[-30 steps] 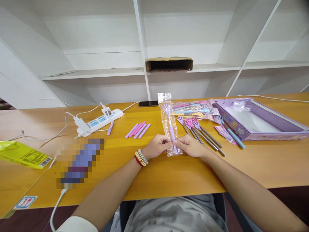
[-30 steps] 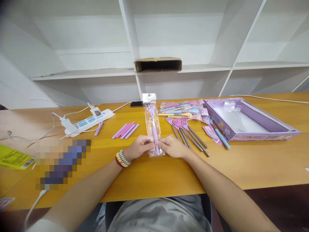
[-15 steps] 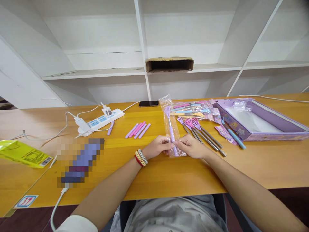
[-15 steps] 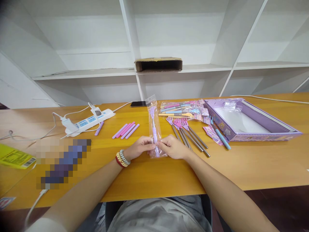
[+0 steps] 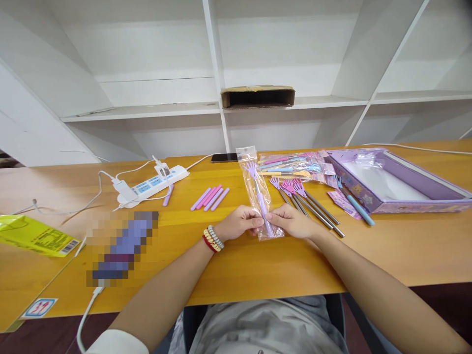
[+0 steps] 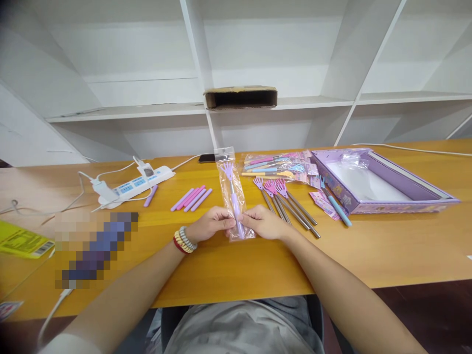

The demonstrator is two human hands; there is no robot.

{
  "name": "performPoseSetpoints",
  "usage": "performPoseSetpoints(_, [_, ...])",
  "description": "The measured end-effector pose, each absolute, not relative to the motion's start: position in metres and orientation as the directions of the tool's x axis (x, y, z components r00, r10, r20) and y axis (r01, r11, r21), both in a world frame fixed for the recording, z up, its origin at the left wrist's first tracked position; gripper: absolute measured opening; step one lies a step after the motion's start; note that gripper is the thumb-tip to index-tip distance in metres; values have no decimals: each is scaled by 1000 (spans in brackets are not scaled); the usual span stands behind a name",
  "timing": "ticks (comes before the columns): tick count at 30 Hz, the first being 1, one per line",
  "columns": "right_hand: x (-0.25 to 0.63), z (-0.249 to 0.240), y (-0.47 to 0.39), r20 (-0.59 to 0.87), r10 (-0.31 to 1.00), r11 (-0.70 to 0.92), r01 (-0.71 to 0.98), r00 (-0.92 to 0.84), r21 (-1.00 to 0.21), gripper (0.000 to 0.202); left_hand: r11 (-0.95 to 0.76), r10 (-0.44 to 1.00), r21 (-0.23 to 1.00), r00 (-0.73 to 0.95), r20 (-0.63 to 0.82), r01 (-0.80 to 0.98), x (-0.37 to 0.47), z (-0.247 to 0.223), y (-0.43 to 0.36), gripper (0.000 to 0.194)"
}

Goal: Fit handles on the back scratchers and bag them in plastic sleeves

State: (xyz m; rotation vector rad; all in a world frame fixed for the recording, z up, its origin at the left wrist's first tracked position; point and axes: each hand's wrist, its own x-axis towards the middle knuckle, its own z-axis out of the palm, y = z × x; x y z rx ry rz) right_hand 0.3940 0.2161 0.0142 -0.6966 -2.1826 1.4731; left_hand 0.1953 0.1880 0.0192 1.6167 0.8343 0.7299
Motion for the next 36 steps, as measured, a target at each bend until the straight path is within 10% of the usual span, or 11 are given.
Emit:
performPoseSetpoints(17, [394, 18, 216, 18, 562, 317, 195, -827, -928, 49, -81, 811, 986, 585, -20, 146, 193, 15, 192, 29])
performPoseSetpoints(36, [394, 13, 218, -143, 555, 275, 343, -820, -898, 52, 61, 998, 945, 31, -54, -321, 200, 7, 203, 30])
